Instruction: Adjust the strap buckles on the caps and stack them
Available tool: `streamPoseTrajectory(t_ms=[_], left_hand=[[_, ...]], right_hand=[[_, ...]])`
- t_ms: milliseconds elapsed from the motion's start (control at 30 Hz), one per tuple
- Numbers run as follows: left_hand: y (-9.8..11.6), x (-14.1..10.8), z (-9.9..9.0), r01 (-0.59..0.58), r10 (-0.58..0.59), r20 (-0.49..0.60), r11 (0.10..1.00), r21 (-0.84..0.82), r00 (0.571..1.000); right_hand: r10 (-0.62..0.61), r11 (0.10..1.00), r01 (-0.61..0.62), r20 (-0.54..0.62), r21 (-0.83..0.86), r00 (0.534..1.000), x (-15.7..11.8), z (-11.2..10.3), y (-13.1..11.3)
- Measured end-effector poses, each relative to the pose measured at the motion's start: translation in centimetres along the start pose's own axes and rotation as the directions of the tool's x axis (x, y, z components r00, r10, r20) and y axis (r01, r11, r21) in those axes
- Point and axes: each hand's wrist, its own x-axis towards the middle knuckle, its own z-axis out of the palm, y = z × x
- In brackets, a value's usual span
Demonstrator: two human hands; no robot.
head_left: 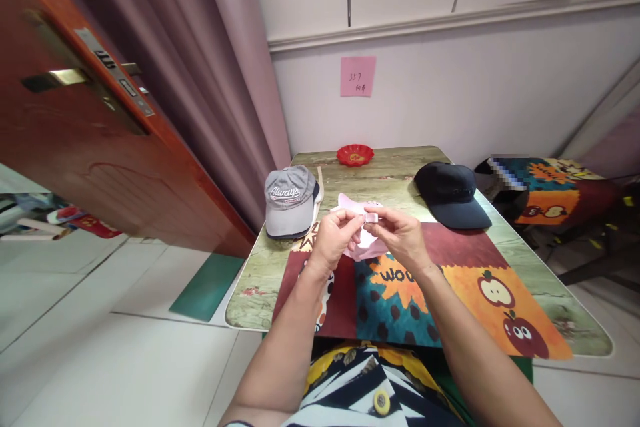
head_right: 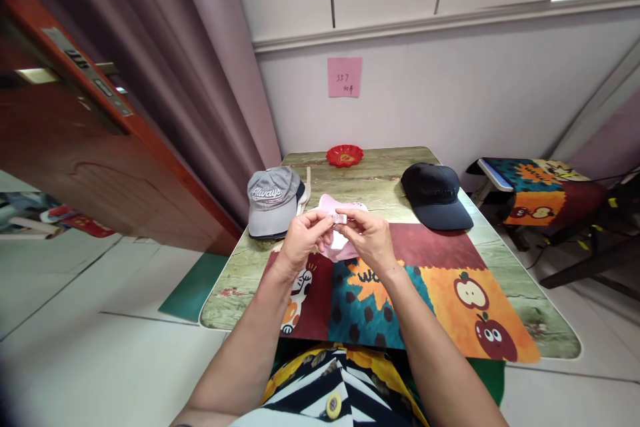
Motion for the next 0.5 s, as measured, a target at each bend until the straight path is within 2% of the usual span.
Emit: streamPoseTrajectory(t_ms=[133, 300, 367, 500], left_hand=[[0.3, 0.1, 0.5, 0.042, -0.041, 0.022, 0.997, -0.062, 0.999], [0.2, 0.2, 0.9, 0.014, -0.014, -0.009, 0.999, -0.037, 1.000], [0.0, 0.3, 0.8, -0.005, 0.004, -0.051, 1.000, -0.012, 0.999], [-0.7, 0.7, 0.3, -0.049, 0.063, -0.215, 0.996, 0.070, 0.975]], right_hand=[[-0.067, 0.991, 0.068, 0.011, -0.113, 0.998, 0.0, -0.3, -0.6], [-0.182, 0.940, 0.174, -0.001, -0.294, 0.983, 0.1, -0.2, -1.3], [-0.199, 0.927, 0.183, -0.015, -0.326, 0.980, 0.0, -0.2, -1.3], [-0.192, 0.922, 0.157, -0.065, -0.354, 0.979, -0.1, -0.4, -1.2]])
